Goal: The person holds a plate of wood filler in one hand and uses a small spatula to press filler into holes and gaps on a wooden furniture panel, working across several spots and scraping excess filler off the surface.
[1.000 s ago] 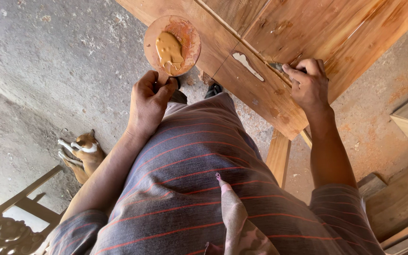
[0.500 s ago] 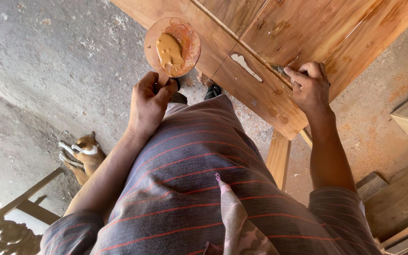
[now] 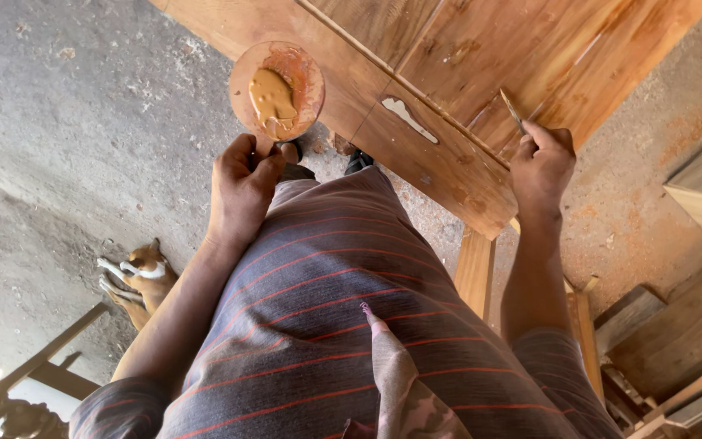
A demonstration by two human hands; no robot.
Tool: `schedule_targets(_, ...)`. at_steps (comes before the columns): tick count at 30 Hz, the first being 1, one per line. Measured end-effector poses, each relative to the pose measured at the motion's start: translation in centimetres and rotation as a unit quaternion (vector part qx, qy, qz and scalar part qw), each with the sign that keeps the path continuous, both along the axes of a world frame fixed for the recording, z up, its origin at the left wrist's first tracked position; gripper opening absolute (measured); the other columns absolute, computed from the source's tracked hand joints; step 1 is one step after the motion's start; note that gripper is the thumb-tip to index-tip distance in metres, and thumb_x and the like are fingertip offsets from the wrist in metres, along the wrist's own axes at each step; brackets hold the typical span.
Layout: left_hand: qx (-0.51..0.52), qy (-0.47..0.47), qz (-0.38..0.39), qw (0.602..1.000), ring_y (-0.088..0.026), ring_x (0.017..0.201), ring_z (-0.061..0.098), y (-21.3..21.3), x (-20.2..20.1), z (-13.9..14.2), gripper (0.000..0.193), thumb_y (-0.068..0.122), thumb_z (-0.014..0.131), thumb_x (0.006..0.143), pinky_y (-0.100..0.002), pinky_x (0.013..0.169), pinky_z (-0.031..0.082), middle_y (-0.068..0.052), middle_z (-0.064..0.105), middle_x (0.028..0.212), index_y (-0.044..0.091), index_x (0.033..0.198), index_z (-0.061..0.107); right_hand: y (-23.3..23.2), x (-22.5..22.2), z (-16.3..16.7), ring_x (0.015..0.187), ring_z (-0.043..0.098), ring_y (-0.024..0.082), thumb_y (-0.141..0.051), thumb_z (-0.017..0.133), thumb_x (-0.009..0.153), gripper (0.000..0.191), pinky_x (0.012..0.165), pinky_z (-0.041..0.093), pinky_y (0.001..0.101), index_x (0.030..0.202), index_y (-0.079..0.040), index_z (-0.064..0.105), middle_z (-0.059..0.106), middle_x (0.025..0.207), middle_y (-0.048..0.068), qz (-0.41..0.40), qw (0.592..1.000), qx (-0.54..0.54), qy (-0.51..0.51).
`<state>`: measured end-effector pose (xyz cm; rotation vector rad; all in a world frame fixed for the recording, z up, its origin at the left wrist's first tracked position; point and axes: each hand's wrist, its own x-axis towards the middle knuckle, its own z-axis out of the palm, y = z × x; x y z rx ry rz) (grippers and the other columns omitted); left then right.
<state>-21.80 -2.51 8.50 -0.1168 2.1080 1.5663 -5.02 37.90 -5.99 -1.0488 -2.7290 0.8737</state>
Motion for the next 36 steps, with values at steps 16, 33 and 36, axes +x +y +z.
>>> schedule_targets(16,-0.003,0.005,-0.046,0.999,-0.002,0.065,0.049,2.0,-0.2,0.6,0.011,0.009,0.065,0.095,-0.024,0.055,0.041,0.003,0.06,0.076,0.0,0.09,0.061,-3.2,-0.9,0.3,0.079,0.06,0.02,-0.008,0.069,0.101,0.016,0.064,0.052,0.032,0.116,-0.009,0.078,0.058,0.105,0.01,0.002,0.996,0.056,-0.071)
schedule_targets(33,0.013,0.008,-0.028,0.999,-0.004,0.067,0.052,0.9,-0.2,0.3,0.006,0.007,0.063,0.091,-0.025,0.058,0.044,0.002,0.065,0.079,0.001,0.091,0.063,0.3,-0.9,3.6,0.107,0.057,0.024,-0.002,0.075,0.097,0.034,0.091,0.053,0.0378,0.125,-0.02,0.081,0.056,0.107,0.004,0.232,0.968,0.081,0.038)
schedule_targets(36,-0.005,0.024,-0.029,0.999,-0.005,0.065,0.051,0.8,-0.3,0.2,0.007,0.007,0.063,0.09,-0.026,0.056,0.044,0.001,0.063,0.076,0.0,0.089,0.061,0.9,-1.7,3.9,0.102,0.056,0.023,-0.005,0.074,0.095,0.032,0.085,0.054,0.0346,0.121,-0.023,0.08,0.055,0.109,0.005,0.15,0.988,0.033,-0.002)
